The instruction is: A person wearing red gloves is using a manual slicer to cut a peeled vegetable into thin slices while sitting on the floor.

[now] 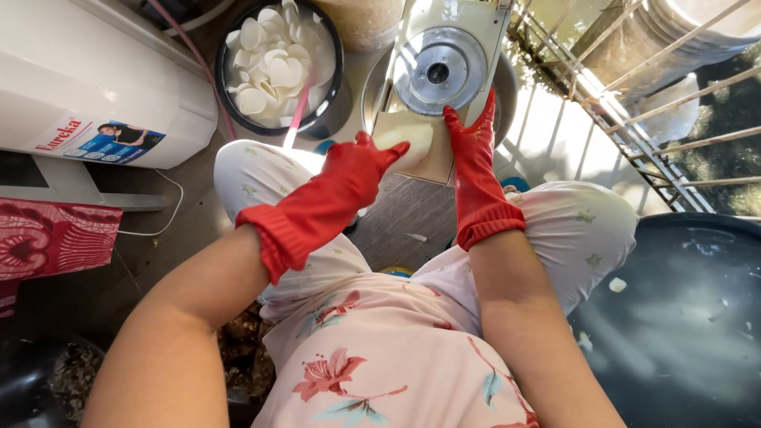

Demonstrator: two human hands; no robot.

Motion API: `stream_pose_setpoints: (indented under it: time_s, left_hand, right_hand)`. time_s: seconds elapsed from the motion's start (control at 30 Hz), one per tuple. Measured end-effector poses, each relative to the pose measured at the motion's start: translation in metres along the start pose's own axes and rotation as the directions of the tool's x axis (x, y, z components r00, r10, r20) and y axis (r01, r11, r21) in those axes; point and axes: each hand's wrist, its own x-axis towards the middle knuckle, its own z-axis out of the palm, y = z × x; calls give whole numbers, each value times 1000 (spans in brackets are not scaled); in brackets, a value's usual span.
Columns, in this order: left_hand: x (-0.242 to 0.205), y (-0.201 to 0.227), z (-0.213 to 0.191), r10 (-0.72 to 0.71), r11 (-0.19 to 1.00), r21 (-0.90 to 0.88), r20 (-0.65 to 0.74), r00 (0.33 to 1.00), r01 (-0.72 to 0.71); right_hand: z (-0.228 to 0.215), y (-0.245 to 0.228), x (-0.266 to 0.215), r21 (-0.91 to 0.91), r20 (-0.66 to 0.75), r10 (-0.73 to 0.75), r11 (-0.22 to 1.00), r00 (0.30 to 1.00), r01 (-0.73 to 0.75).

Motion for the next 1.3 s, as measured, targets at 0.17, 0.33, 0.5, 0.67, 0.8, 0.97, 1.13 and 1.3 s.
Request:
stream_pose_setpoints:
  time_s: [0.17, 0.33, 0.5, 0.67, 0.8, 0.97, 1.13, 1.3]
  left_hand:
    - [57, -5, -19, -21, 997, -70, -29, 999, 19]
    - [107, 0, -80, -78, 996, -21, 210, 975, 84]
    - [111, -6, -80, -132, 980, -109, 273, 953, 167]
    - [95, -6, -22, -82, 995, 64, 154, 985, 73]
    - [82, -4, 45, -22, 958, 273, -233, 972, 87]
    - [33, -16, 28, -144, 864, -500, -140, 980, 56]
    - [7, -19, 25, -323, 5, -987, 150, 934, 160]
    - [0, -11, 57, -40, -790, -589, 325, 945, 169]
  right_hand:
    - [5, -15, -4, 44, -34, 23, 999, 999, -21]
    - [12, 20, 10, 161, -54, -124, 978, 991, 131]
    - [10, 24, 13, 128, -75, -145, 980, 987, 154]
    - [6, 23, 17, -343, -181, -610, 774, 771, 532]
    - [9, 5, 15, -520, 344, -606, 513, 717, 683]
    - [14, 26, 21, -448, 344, -590, 581, 731, 680]
    - [7, 9, 10, -328, 395, -671, 536, 628, 778]
    - [18, -27, -33, 83, 268, -302, 953, 915, 290]
